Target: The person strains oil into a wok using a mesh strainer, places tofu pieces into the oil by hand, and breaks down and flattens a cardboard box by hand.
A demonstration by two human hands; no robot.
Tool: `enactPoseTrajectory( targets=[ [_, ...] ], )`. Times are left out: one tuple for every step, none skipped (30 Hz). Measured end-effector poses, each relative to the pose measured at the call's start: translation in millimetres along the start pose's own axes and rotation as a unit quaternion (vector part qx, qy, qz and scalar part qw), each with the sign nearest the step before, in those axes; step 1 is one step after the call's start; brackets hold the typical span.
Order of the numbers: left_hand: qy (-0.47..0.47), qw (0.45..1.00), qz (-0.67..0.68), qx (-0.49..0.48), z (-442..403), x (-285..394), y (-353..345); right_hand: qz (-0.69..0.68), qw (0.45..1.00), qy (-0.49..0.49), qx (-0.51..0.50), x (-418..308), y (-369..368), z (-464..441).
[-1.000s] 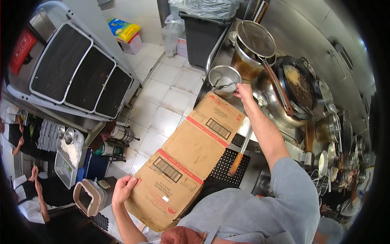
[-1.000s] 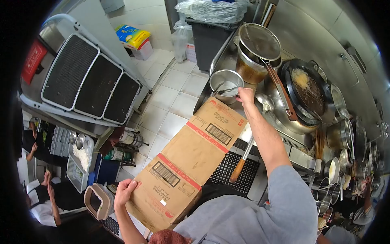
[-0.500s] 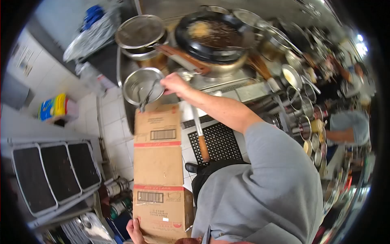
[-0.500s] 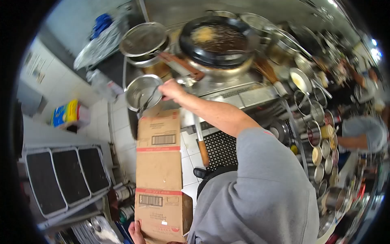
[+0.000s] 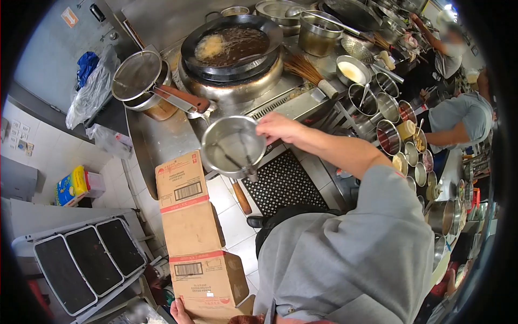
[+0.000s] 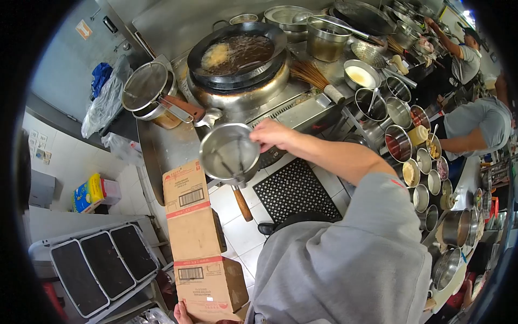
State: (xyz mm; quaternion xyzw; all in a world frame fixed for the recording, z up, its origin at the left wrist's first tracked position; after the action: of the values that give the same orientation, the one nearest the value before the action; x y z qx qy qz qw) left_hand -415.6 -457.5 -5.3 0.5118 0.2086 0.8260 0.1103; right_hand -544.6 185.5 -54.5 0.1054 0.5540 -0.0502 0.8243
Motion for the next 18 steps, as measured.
enactPoseTrajectory(
  targets=[
    [0.003, 1.0, -0.005, 0.0, 0, -2, 1, 0.002, 1.0, -0.004, 0.009, 3, 20, 10],
    [-0.002, 1.0, -0.007, -0.001, 2, 0, 1, 0.007, 0.999, -0.015, 0.036, 8, 40, 18],
    [-0.004, 1.0, -0.005, 0.007, 5, 3, -1, 0.015, 0.999, -0.013, 0.037, 14, 62, 23],
    [-0.005, 1.0, -0.002, 0.013, 8, 6, -4, 0.009, 0.998, -0.001, 0.058, 17, 83, 30],
    [-0.006, 1.0, 0.001, 0.02, 11, 8, -7, 0.016, 0.997, 0.005, 0.081, 21, 103, 35],
    [-0.006, 1.0, 0.004, 0.029, 15, 9, -9, 0.019, 0.994, 0.004, 0.109, 28, 123, 37],
    [-0.006, 0.999, 0.006, 0.038, 20, 10, -9, 0.005, 0.994, 0.007, 0.113, 34, 139, 40],
    [-0.009, 0.999, 0.007, 0.04, 25, 9, -10, -0.009, 0.993, 0.01, 0.116, 40, 155, 41],
    [-0.042, 0.997, 0.016, 0.057, 31, 8, -9, -0.009, 0.993, 0.014, 0.115, 46, 169, 38],
    [-0.075, 0.994, 0.026, 0.074, 36, 8, -8, 0.003, 0.988, 0.01, 0.155, 60, 185, 30],
    [-0.079, 0.994, 0.027, 0.077, 34, 9, -8, 0.015, 0.981, 0.005, 0.194, 69, 197, 25],
    [-0.039, 0.998, 0.017, 0.041, 28, 8, -6, 0.014, 0.981, 0.009, 0.193, 79, 204, 19],
    [0.001, 1.0, 0.008, 0.006, 23, 5, -6, 0.002, 0.976, 0.008, 0.219, 85, 210, 16],
    [-0.001, 1.0, 0.008, 0.01, 22, 4, -3, -0.01, 0.97, 0.006, 0.245, 92, 216, 13],
    [0.014, 1.0, 0.001, 0.003, 22, 1, -1, -0.013, 0.97, 0.007, 0.242, 98, 219, 8],
    [0.029, 1.0, -0.006, -0.005, 23, -1, 1, -0.021, 0.965, 0.005, 0.261, 101, 221, 7],
    [0.029, 1.0, -0.007, -0.004, 25, -2, 1, -0.029, 0.96, 0.003, 0.28, 106, 224, 5],
    [0.023, 1.0, -0.001, -0.001, 26, -1, 0, -0.032, 0.96, 0.003, 0.277, 110, 226, 2]
  ],
)
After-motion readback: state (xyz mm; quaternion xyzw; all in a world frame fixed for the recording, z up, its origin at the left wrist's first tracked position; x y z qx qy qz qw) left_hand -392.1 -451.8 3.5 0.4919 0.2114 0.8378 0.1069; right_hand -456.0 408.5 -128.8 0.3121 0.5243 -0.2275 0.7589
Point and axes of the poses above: each hand's wrist, its own z-axis away from the middle knuckle, its own y-axis out of the back of the hand, x = y × z, the point moved 4 cm from there along -z, towards the middle knuckle, and after that the axes turned 6 degrees about z, right-handed, at the moved point
